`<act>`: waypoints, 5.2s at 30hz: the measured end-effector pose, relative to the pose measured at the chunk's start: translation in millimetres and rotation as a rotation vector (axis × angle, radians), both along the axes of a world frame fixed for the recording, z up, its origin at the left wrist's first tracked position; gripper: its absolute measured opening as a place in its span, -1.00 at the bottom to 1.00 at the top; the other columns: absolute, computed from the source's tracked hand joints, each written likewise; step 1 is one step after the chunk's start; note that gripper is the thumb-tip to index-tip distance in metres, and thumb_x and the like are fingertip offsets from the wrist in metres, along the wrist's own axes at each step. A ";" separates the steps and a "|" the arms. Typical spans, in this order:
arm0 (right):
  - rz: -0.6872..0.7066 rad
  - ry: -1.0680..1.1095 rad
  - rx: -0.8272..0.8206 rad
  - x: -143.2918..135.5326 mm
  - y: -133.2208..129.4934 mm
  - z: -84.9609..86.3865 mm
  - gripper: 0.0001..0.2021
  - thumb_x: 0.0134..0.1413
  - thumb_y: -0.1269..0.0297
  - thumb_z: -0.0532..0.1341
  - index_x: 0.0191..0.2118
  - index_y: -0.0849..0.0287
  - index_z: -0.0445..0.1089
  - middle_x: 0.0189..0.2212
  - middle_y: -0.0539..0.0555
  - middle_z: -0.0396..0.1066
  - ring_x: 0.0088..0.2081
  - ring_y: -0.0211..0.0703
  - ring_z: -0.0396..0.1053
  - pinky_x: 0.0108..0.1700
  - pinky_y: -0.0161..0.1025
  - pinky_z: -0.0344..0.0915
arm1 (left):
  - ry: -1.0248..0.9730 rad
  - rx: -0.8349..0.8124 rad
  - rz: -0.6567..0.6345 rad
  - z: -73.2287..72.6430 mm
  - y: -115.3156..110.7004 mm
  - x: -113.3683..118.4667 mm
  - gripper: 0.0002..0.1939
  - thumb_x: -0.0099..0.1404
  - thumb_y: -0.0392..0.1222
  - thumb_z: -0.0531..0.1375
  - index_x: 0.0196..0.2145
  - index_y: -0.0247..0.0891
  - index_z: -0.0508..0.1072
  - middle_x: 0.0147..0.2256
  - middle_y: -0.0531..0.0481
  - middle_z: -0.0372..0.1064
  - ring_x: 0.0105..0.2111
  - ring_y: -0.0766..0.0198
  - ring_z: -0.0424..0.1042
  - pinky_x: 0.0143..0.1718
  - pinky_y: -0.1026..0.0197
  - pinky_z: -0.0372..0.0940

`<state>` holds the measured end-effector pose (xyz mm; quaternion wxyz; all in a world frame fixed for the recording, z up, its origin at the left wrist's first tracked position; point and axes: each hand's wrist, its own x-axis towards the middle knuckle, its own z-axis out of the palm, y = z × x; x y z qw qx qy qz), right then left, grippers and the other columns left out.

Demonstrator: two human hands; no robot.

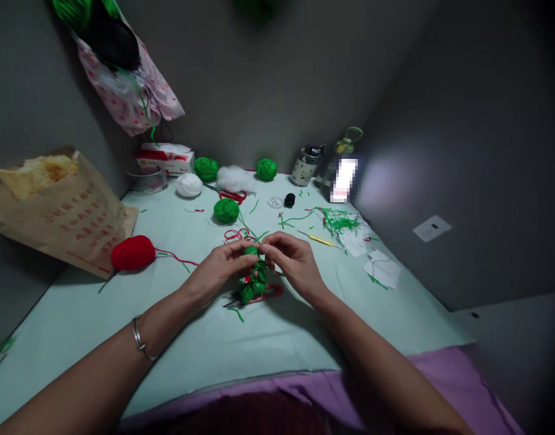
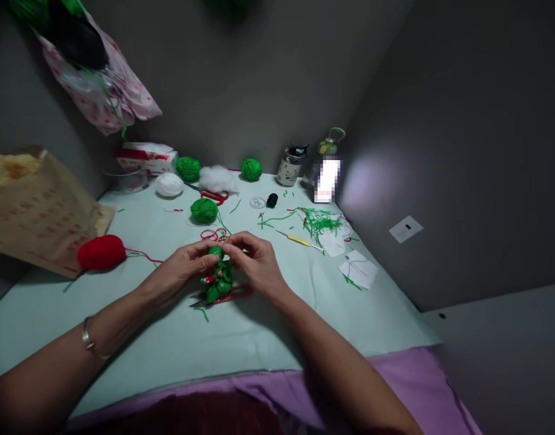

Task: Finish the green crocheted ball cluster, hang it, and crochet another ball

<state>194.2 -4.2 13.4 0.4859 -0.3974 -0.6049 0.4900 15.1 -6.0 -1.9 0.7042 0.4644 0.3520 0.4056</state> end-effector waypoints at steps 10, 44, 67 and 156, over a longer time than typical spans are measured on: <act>0.061 0.203 -0.127 5.8 5.2 2.5 -0.73 0.10 0.07 0.34 -0.34 0.13 0.31 -0.41 -0.03 0.45 -0.52 -0.33 0.38 -0.58 -0.40 0.19 | -0.026 -0.094 -0.113 -1.9 -1.3 1.2 -0.73 0.25 -0.04 0.35 -0.19 -0.27 0.54 -0.39 -0.01 0.44 -0.45 0.31 0.36 -0.40 0.26 0.24; 0.023 0.328 -0.222 3.8 8.6 -2.0 -0.68 -0.06 0.06 0.43 -0.33 0.13 0.37 -0.49 -0.09 0.41 -0.59 -0.42 0.20 -0.59 -0.42 0.15 | -0.057 -0.117 -0.088 -3.3 4.3 -0.9 -0.72 0.19 -0.11 0.40 -0.21 -0.28 0.50 -0.41 0.02 0.44 -0.40 0.31 0.43 -0.37 0.30 0.29; 0.015 -0.340 -0.001 13.4 5.2 1.9 -0.79 0.10 0.16 0.28 -0.37 0.22 0.52 -0.49 -0.02 0.37 -0.44 -0.29 0.22 -0.39 -0.30 0.13 | 0.033 0.007 -0.042 -3.6 7.6 -7.1 -0.73 0.26 -0.10 0.34 -0.15 -0.24 0.43 -0.37 0.10 0.35 -0.46 0.40 0.34 -0.42 0.34 0.26; 0.071 0.017 -0.217 17.4 5.0 6.5 -0.85 -0.06 0.30 0.40 -0.38 0.18 0.43 -0.63 -0.14 0.27 -0.67 -0.44 0.13 -0.64 -0.40 -0.04 | 0.094 0.073 0.128 -3.3 12.3 -10.1 -0.73 0.21 -0.09 0.38 -0.21 -0.22 0.44 -0.47 0.12 0.32 -0.50 0.38 0.29 -0.49 0.34 0.16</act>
